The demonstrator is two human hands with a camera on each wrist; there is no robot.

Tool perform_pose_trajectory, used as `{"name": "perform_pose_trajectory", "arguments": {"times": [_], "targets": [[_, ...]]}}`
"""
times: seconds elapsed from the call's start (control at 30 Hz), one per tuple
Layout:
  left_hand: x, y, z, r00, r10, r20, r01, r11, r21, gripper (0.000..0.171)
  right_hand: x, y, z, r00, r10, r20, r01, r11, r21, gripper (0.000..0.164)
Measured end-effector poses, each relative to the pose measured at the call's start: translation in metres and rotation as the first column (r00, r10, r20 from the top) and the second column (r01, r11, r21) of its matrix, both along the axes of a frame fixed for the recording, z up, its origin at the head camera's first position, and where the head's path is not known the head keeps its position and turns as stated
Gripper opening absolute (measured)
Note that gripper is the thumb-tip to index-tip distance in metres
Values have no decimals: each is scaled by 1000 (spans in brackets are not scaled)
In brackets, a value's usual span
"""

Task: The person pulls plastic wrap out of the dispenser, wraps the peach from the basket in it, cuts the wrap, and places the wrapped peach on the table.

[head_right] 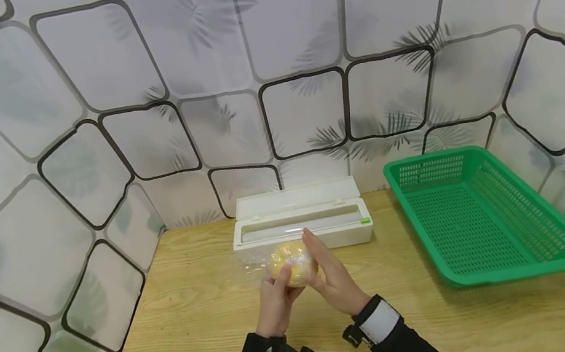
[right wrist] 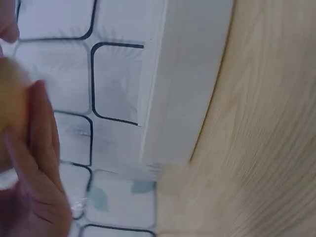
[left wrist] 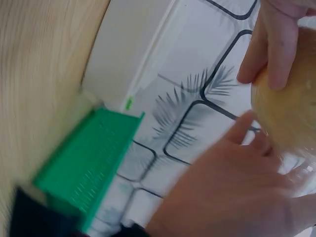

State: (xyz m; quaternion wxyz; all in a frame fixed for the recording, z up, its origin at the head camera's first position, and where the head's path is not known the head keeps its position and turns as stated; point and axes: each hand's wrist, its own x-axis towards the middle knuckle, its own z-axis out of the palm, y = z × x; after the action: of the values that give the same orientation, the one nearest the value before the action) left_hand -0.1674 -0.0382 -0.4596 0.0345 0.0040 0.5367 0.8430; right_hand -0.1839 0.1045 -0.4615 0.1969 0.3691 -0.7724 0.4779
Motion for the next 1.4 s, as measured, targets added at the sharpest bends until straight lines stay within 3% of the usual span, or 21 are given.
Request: {"name": "perform_pose_trajectory", "arguments": {"times": [0.1, 0.2, 0.3, 0.43, 0.57, 0.7, 0.9, 1.0, 1.1, 1.2, 1.3, 1.4], "targets": [[1, -5, 2, 996, -86, 40, 84, 996, 31, 54, 0, 10, -3, 1000, 14, 4, -14, 998, 54, 87], [2, -10, 3, 989, -137, 59, 139, 990, -32, 53, -3, 17, -3, 998, 6, -63, 5, 986, 164, 104], [3, -13, 3, 984, -167, 68, 172, 981, -84, 50, -5, 18, 4, 998, 19, -67, -4, 975, 220, 110], [3, -12, 1, 980, -186, 68, 192, 977, -97, 53, -4, 15, 12, 999, 31, 5, -32, 974, 223, 102], [3, -8, -2, 982, -184, 50, 188, 978, -87, 55, -3, 11, 12, 997, 27, 73, -37, 988, 150, 86], [3, -3, -5, 986, -163, 24, 165, 982, -95, 51, 0, 4, 11, 999, 5, 54, -5, 1000, 15, 68], [3, 0, -5, 993, -107, -49, 98, 982, -159, 48, 14, -10, 30, 999, -35, 29, 40, 986, -165, 32], [3, -2, 0, 992, -94, -83, 75, 975, -207, 46, 15, -13, 30, 996, -13, 88, 29, 982, -189, 35], [5, -6, 7, 987, -79, -137, 38, 960, -277, 49, 11, -11, 23, 976, 75, 205, -31, 977, -212, 43], [5, -9, 14, 978, -52, -202, -19, 942, -336, 54, 6, -8, 15, 929, 124, 350, -43, 972, -230, 50], [5, -12, 15, 978, -34, -205, -35, 946, -322, 61, 4, -7, 14, 894, 58, 444, 38, 978, -204, 50], [3, -14, 10, 979, -47, -197, -10, 961, -277, 63, 6, -8, 20, 891, -70, 449, 169, 968, -185, 44]]}}
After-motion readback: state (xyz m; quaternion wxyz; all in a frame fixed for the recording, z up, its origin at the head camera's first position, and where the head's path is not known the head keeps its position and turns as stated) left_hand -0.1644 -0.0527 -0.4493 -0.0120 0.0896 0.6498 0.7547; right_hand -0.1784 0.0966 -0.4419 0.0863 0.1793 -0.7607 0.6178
